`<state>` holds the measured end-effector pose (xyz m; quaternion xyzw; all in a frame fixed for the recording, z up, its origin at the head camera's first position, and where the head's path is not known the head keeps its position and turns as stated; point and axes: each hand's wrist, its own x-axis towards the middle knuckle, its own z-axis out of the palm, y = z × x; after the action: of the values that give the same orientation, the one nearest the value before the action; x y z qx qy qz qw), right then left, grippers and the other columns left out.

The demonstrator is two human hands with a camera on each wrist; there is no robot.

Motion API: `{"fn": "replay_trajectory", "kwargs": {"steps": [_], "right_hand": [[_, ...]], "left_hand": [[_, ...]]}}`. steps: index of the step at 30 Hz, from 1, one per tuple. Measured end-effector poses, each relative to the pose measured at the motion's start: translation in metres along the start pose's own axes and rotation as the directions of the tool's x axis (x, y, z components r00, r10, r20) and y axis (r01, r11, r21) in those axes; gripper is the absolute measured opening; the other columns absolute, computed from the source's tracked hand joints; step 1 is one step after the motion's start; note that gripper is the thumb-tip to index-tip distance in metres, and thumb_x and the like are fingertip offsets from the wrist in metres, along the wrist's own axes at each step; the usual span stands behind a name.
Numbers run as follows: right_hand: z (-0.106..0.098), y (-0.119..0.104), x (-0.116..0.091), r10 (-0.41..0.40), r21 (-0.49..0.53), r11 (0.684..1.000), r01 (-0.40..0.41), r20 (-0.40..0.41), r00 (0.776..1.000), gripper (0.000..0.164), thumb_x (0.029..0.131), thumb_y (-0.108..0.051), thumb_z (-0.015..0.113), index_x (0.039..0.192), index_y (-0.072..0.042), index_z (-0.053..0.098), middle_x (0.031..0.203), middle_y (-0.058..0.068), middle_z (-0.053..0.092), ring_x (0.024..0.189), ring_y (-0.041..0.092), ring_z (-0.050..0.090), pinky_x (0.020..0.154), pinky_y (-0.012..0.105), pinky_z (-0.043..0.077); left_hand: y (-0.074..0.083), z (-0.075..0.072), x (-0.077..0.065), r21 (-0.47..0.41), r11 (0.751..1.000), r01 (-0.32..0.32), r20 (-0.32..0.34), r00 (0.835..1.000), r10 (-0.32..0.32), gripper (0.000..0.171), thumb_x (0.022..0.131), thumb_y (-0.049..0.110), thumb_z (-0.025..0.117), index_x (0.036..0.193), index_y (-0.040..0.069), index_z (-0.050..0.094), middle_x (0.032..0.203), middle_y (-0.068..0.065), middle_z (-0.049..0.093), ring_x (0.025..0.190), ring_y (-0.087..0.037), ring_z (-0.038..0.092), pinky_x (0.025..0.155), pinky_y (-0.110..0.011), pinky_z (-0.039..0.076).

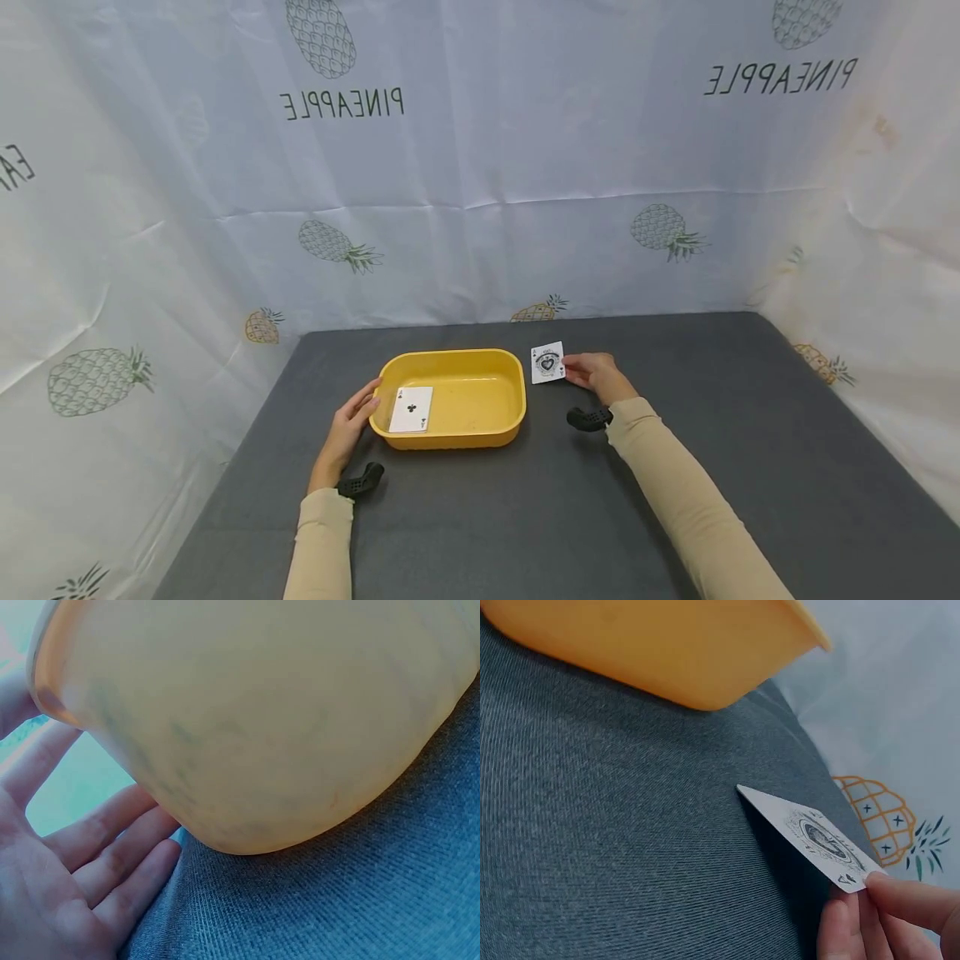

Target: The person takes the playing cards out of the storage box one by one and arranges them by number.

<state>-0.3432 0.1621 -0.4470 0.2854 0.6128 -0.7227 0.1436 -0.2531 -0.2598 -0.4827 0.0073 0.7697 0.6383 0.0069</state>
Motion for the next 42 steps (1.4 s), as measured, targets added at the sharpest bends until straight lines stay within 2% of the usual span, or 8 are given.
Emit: {"fn": "replay_trajectory", "kwargs": {"steps": [5,13,24,28,31,34,39,42], "right_hand": [[-0.002,0.000,0.001,-0.025,-0.073,0.997,0.022,-0.032,0.999,0.051,0.088,0.001,0.064,0.137,0.005,0.049,0.054,-0.002,0.060,0.051,0.008,0.061,0.059,0.023,0.056],[-0.007,-0.009,-0.006,-0.105,-0.238,0.967,0.094,-0.035,0.994,0.036,0.087,0.000,0.064,0.122,0.005,0.061,0.052,-0.003,0.061,0.050,0.007,0.063,0.056,0.024,0.056],[0.000,-0.011,-0.019,-0.067,-0.153,0.985,0.075,0.057,0.996,0.045,0.092,-0.004,0.060,0.134,0.007,0.051,0.061,0.000,0.065,0.059,0.009,0.067,0.074,0.027,0.059],[0.007,-0.010,-0.031,-0.071,-0.166,0.982,0.090,0.115,0.991,0.044,0.094,-0.009,0.059,0.135,0.004,0.051,0.087,0.006,0.070,0.069,0.009,0.069,0.088,0.030,0.056],[0.012,-0.007,-0.044,-0.097,-0.191,0.972,0.133,0.189,0.977,0.043,0.096,-0.013,0.057,0.135,0.003,0.052,0.117,0.015,0.066,0.083,0.011,0.068,0.101,0.034,0.050],[0.016,-0.003,-0.057,-0.145,-0.215,0.955,0.207,0.270,0.952,0.043,0.096,-0.018,0.058,0.134,0.001,0.054,0.134,0.019,0.058,0.100,0.017,0.067,0.108,0.039,0.045],[0.025,0.003,-0.076,-0.189,-0.199,0.937,0.289,0.406,0.894,0.045,0.096,-0.022,0.058,0.135,0.000,0.053,0.135,0.020,0.058,0.115,0.023,0.064,0.112,0.044,0.040],[0.037,0.003,-0.082,-0.151,-0.154,0.959,0.237,0.428,0.891,0.045,0.096,-0.017,0.059,0.136,0.002,0.051,0.127,0.018,0.062,0.104,0.019,0.067,0.112,0.043,0.040]], "left_hand": [[0.003,0.002,-0.002,-0.009,1.000,-0.004,0.008,1.000,0.004,0.049,0.101,0.022,0.050,0.147,0.011,0.040,0.144,-0.016,0.047,0.106,0.014,0.054,0.088,-0.006,0.044],[-0.003,-0.001,0.002,0.011,1.000,-0.011,0.002,1.000,0.011,0.050,0.101,0.026,0.051,0.148,0.013,0.040,0.143,-0.015,0.049,0.106,0.014,0.053,0.088,-0.006,0.044],[-0.005,-0.003,0.005,0.012,1.000,-0.004,0.012,1.000,0.003,0.050,0.102,0.023,0.048,0.149,0.011,0.037,0.149,-0.022,0.042,0.108,0.015,0.051,0.088,-0.005,0.043],[-0.003,-0.002,0.004,0.009,1.000,-0.001,0.011,1.000,0.000,0.050,0.101,0.026,0.050,0.149,0.014,0.039,0.149,-0.020,0.043,0.107,0.015,0.051,0.088,-0.005,0.043],[-0.002,-0.002,0.003,0.007,1.000,-0.008,0.011,1.000,0.008,0.050,0.101,0.026,0.049,0.149,0.014,0.038,0.149,-0.021,0.043,0.107,0.015,0.051,0.087,-0.005,0.043],[-0.002,-0.002,0.003,0.001,1.000,-0.010,0.011,1.000,0.010,0.050,0.101,0.026,0.049,0.149,0.013,0.038,0.149,-0.021,0.042,0.106,0.016,0.051,0.087,-0.005,0.043],[-0.001,-0.002,0.001,0.006,1.000,0.003,0.013,1.000,-0.003,0.051,0.101,0.028,0.049,0.149,0.014,0.038,0.150,-0.019,0.042,0.106,0.017,0.051,0.088,-0.004,0.042],[-0.001,-0.001,0.000,0.012,1.000,0.006,0.006,1.000,-0.006,0.051,0.101,0.029,0.050,0.148,0.015,0.039,0.150,-0.019,0.042,0.105,0.017,0.051,0.088,-0.004,0.042]]}}
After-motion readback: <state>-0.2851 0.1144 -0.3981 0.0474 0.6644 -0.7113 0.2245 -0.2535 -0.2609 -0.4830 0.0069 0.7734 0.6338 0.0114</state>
